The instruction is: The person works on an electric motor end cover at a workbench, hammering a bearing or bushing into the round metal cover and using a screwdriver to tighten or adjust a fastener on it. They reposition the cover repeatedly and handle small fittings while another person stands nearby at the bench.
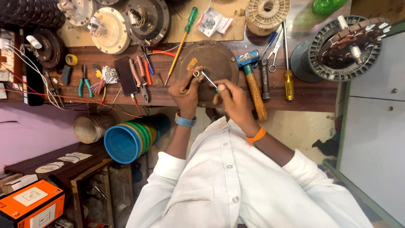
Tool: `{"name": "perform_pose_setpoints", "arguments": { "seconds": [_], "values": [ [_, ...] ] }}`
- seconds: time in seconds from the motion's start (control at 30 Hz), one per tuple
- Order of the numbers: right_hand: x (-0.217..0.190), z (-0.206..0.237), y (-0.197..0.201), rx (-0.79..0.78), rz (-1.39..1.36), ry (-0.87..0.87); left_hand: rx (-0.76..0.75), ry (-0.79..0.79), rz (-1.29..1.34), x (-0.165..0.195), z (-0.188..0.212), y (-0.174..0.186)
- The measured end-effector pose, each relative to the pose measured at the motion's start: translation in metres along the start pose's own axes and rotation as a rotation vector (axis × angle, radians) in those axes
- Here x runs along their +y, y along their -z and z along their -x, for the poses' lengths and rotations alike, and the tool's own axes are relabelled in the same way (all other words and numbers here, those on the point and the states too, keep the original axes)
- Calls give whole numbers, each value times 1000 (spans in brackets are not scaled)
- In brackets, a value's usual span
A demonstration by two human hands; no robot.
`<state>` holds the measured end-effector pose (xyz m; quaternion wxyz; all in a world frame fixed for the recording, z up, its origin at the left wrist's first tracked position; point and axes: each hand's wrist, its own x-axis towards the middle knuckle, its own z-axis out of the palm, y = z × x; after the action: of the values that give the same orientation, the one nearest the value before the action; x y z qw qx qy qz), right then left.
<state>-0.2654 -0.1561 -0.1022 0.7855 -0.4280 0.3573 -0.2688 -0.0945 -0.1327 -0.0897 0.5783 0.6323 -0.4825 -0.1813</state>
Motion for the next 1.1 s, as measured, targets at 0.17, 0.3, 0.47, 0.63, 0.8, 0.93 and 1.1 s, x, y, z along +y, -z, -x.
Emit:
{"name": "perform_pose_setpoints", "arguments": {
  "seconds": [0.17, 0.3, 0.47, 0.63, 0.8, 0.93, 1.1],
  "values": [
    [-4, -2, -12, 65, 333, 237, 72, 40, -45, 3, 4, -4],
    [-20, -5, 1, -429, -913, -410, 86, 140, 49, -2, 5, -5],
    [-39, -9, 5, -174, -262, -200, 112, 122, 18, -7, 3, -5],
    [-44, -3, -8, 113, 567, 547, 28, 24, -22, -3, 2, 2],
    [-43, 1, -14, 129, 606, 317, -81, -33, 6, -5, -2, 8],
    [-43, 3, -14, 150, 628, 251, -77, -43, -9, -11, -3, 6],
    [-37, 5, -12, 167, 639, 362, -151, 67, 100, -7, -6, 11]
  ]
}}
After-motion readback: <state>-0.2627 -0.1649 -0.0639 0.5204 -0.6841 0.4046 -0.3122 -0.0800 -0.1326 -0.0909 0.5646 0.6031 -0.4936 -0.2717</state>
